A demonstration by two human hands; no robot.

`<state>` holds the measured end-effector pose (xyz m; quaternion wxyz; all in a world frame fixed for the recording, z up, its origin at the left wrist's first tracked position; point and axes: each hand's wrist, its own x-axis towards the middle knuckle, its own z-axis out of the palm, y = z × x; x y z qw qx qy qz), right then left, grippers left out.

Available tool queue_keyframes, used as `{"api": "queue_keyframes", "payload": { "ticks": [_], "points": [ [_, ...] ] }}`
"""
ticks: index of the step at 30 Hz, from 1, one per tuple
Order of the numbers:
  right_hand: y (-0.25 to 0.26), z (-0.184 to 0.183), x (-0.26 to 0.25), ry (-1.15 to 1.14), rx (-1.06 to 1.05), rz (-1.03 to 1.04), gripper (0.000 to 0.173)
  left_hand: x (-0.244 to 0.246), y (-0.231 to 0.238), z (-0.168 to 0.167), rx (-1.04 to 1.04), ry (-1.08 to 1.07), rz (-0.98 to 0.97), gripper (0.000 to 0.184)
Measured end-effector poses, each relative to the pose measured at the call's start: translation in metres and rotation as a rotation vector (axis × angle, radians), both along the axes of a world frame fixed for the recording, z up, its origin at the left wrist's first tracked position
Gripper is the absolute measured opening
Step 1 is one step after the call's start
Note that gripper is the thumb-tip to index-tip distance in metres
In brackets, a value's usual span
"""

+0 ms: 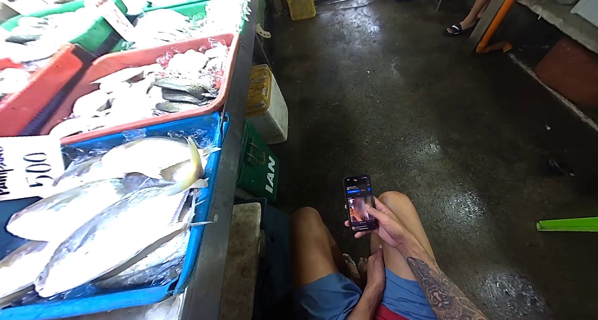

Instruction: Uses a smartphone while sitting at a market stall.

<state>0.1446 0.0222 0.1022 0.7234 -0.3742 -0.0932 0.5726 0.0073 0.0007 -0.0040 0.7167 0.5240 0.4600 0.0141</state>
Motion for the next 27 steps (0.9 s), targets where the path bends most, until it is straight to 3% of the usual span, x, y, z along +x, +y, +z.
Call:
{"api": "queue_keyframes", "payload": {
  "ticks": [9, 19, 27],
  "points": [
    [-0.001, 0.0007, -0.0009, -0.028, -0.008, 0.011, 0.07, -0.0006, 0.0001, -0.0014, 0.006, 0.009, -0.01, 0.059],
    [-0.0018, 0.0016, -0.0011, -0.033, 0.001, 0.015, 0.072, 0.0, -0.0001, 0.0008, 0.009, 0.018, -0.006, 0.059],
    [-0.0019, -0.0043, -0.002, -0.09, 0.158, 0.031, 0.106, 0.0002, 0.0003, 0.0025, 0.036, 0.032, -0.022, 0.06]
  ]
}}
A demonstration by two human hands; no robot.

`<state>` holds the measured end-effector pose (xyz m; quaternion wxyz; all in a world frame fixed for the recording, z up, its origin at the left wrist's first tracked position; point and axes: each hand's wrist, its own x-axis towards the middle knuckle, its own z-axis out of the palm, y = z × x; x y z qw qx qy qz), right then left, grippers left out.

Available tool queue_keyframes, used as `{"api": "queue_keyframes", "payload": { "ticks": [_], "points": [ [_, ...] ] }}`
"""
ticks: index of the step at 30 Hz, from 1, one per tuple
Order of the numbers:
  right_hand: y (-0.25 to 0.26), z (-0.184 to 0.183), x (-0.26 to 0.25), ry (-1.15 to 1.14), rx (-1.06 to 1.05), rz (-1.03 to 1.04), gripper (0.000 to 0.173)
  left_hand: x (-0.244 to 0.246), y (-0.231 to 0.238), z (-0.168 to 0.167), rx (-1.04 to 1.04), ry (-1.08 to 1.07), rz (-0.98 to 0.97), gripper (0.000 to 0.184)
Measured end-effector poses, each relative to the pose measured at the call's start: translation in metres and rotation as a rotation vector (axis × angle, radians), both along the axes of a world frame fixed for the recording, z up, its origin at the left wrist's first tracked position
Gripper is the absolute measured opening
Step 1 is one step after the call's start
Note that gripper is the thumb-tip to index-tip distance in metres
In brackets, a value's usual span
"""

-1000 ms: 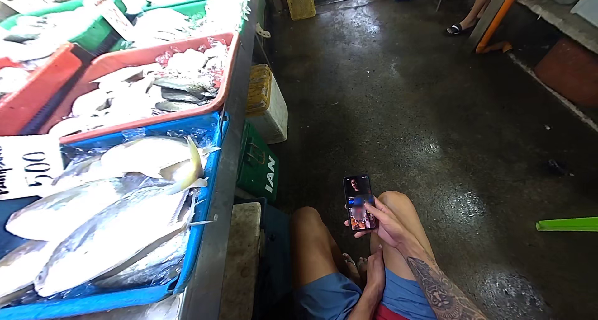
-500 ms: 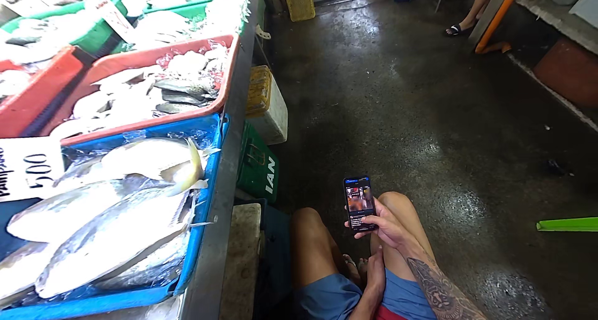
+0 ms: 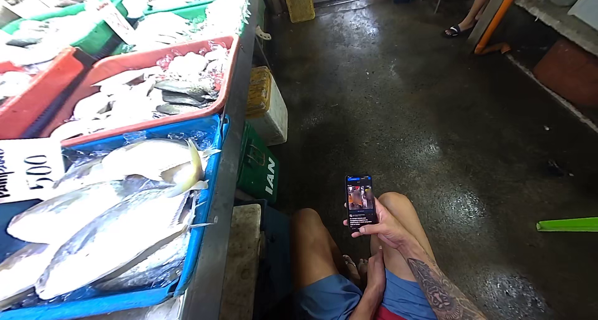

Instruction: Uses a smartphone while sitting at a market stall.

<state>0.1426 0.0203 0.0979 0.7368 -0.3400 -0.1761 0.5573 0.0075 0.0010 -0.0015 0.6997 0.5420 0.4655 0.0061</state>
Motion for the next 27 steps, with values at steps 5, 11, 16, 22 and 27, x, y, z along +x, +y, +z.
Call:
{"api": "queue_keyframes", "payload": {
  "ticks": [5, 11, 16, 22, 27],
  "points": [
    [-0.0005, 0.0, -0.0015, -0.005, 0.019, -0.014, 0.11, -0.0005, -0.0005, 0.0018, -0.019, -0.02, 0.01, 0.059],
    [-0.0004, -0.0004, -0.0016, -0.005, 0.024, -0.015, 0.11, -0.0006, -0.0003, -0.0005, -0.019, -0.008, 0.002, 0.06],
    [-0.0003, -0.0021, -0.0012, -0.005, 0.027, -0.005, 0.111, -0.0001, 0.0, -0.0006, -0.015, 0.008, -0.001, 0.059],
    [-0.0004, -0.0014, -0.0003, 0.019, 0.017, 0.01, 0.107, -0.0002, -0.0004, -0.001, -0.024, -0.007, 0.013, 0.058],
    [-0.0014, 0.0035, 0.001, 0.038, -0.083, 0.0, 0.079, -0.0009, -0.0009, -0.0043, -0.032, -0.017, 0.007, 0.06]
  ]
}}
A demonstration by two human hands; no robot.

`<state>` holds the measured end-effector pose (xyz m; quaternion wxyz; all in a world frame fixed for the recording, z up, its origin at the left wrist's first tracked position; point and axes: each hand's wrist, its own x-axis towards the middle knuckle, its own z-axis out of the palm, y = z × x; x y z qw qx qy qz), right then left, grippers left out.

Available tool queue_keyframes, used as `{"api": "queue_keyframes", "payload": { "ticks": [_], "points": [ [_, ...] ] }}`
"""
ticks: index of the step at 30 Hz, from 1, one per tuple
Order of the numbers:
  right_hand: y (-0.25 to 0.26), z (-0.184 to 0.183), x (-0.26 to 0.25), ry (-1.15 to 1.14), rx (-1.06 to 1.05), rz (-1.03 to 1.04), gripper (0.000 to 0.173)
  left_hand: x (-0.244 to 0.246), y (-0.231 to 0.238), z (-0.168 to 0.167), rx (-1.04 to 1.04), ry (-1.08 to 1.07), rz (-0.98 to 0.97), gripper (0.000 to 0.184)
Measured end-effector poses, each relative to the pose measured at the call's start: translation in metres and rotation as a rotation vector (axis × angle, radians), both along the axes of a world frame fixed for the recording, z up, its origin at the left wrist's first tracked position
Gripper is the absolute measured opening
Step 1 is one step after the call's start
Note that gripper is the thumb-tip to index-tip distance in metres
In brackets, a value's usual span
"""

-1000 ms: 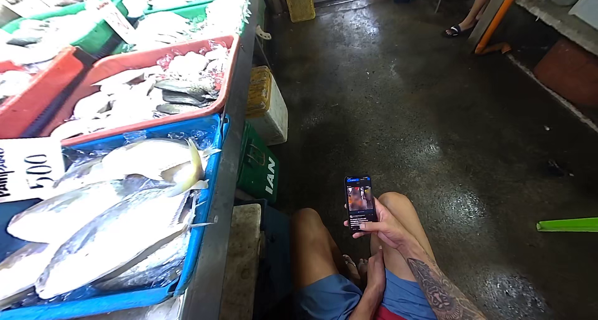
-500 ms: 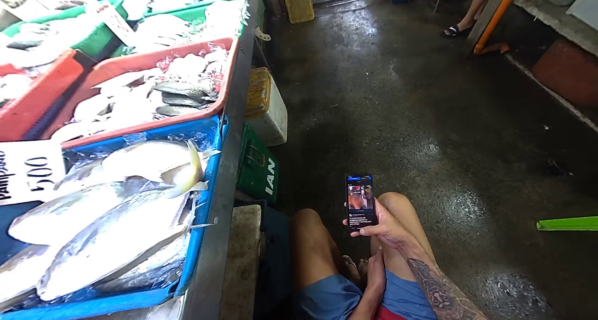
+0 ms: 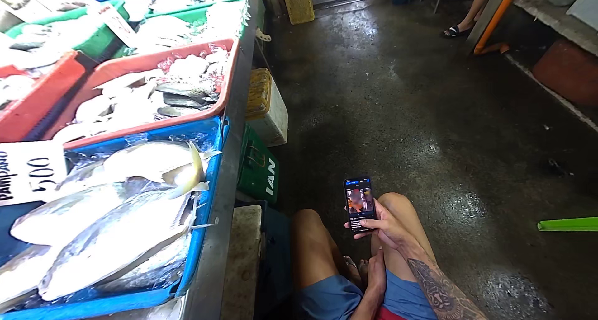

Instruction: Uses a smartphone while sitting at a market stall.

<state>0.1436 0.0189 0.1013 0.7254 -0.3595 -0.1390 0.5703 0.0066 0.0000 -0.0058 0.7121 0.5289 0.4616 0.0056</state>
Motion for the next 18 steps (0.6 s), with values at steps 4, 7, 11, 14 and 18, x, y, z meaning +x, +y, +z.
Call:
{"api": "queue_keyframes", "payload": {
  "ticks": [4, 7, 11, 14, 18],
  "points": [
    [-0.0007, -0.003, -0.0002, -0.005, 0.039, 0.007, 0.089, 0.0001, 0.0, 0.0008, -0.001, -0.004, 0.004, 0.058],
    [0.0005, -0.0047, -0.0009, -0.032, 0.092, 0.01, 0.1, 0.0009, 0.0007, 0.0058, 0.01, 0.008, 0.002, 0.058],
    [0.0003, -0.004, -0.0021, -0.054, 0.122, 0.007, 0.109, 0.001, 0.0008, 0.0053, 0.031, 0.001, -0.005, 0.058],
    [0.0, -0.0025, -0.003, -0.052, 0.119, 0.011, 0.11, -0.0009, 0.0007, 0.0043, 0.037, 0.001, -0.018, 0.058],
    [-0.0003, -0.0013, -0.0033, -0.049, 0.062, -0.008, 0.1, 0.0003, 0.0008, 0.0033, 0.015, -0.008, -0.002, 0.058]
  ]
}}
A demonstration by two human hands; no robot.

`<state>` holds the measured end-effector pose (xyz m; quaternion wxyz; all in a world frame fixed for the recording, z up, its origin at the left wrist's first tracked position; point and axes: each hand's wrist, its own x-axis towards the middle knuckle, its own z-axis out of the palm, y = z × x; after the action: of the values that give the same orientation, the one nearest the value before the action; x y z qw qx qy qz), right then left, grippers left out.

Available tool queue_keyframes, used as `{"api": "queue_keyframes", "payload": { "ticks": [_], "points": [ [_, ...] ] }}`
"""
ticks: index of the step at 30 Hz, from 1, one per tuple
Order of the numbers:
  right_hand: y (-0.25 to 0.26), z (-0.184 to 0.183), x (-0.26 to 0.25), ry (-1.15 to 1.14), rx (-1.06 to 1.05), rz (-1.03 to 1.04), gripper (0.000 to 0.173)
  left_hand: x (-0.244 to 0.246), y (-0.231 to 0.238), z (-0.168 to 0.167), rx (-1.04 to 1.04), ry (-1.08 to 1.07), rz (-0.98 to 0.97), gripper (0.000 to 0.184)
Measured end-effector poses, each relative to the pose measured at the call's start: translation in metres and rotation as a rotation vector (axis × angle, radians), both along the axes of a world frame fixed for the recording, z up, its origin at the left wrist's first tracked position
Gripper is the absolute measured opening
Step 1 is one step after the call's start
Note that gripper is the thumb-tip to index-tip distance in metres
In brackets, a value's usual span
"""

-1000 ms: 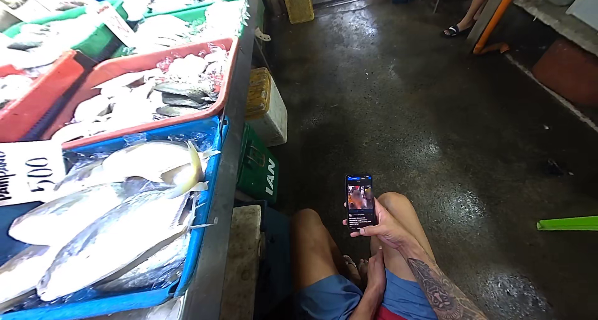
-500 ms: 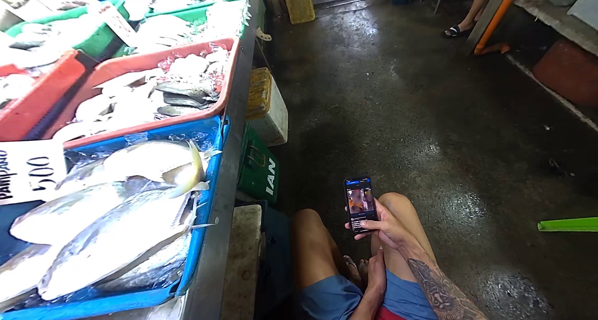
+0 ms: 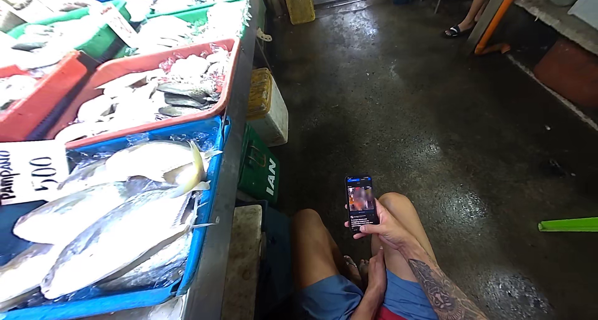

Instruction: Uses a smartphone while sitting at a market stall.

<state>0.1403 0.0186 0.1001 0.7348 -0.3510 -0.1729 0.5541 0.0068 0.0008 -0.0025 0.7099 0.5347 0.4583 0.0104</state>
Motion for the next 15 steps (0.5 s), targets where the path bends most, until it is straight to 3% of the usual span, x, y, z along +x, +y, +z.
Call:
{"api": "queue_keyframes", "payload": {
  "ticks": [15],
  "points": [
    [0.0004, 0.0003, 0.0026, 0.066, -0.065, 0.0, 0.086, -0.0003, -0.0006, -0.0014, -0.013, -0.018, 0.01, 0.059]
  ]
}}
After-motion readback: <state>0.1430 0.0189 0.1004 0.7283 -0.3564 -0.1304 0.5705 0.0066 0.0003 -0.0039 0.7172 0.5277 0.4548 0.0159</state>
